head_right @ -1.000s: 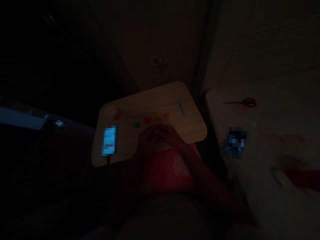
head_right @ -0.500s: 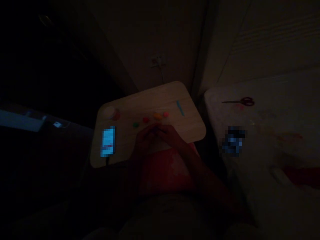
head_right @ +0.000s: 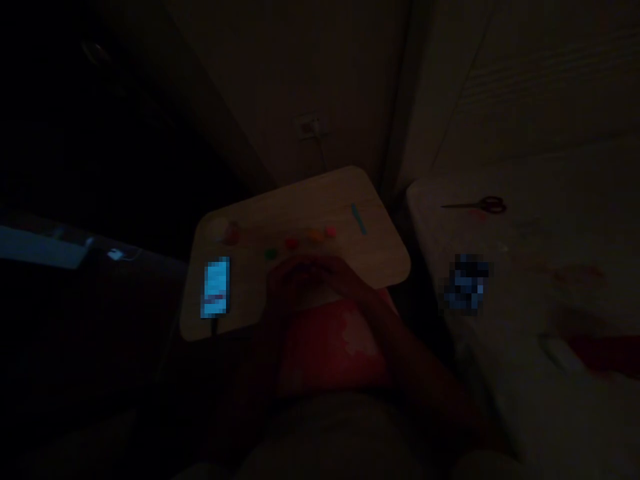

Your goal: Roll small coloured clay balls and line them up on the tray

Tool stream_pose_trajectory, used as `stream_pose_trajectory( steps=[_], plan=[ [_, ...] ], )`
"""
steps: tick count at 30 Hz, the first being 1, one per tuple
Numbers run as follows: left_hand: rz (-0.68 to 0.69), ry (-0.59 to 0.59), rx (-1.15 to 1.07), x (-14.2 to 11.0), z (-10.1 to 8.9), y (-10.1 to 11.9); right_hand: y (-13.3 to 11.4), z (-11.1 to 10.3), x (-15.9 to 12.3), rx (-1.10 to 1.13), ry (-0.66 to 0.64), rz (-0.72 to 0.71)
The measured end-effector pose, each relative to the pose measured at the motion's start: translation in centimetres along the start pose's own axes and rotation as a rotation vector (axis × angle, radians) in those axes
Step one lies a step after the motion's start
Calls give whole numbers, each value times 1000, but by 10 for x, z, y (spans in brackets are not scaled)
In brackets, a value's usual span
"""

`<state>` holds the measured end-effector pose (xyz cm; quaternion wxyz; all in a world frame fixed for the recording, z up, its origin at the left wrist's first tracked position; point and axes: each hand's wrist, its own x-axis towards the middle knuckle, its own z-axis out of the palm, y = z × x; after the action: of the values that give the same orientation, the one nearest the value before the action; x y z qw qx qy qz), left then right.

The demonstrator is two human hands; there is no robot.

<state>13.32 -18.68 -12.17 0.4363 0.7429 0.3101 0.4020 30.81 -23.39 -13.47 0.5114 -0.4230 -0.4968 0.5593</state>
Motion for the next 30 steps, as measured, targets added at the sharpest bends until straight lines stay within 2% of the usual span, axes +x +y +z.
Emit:
stream_pose_trajectory(
  steps=[3,6,12,19,27,30],
  plan=[
    [8,-13,16,-2,0,1,-3,-1,-1,52,-22,-4],
    [20,-8,59,-4,-1,2,-6,0,-2,10,-30,-5],
    [113,10,128,-5,3,-3,-10,-1,0,11,-36,-16],
    [145,-34,68,-3,6,-5,-7,1,-1,-54,51,-44],
    [94,-120,-113,-3,4,3,-7,2,-3,-131,151,-20],
    [38,-125,-206,-2,4,2,-6,0,-3,-159,144,-49]
  ],
)
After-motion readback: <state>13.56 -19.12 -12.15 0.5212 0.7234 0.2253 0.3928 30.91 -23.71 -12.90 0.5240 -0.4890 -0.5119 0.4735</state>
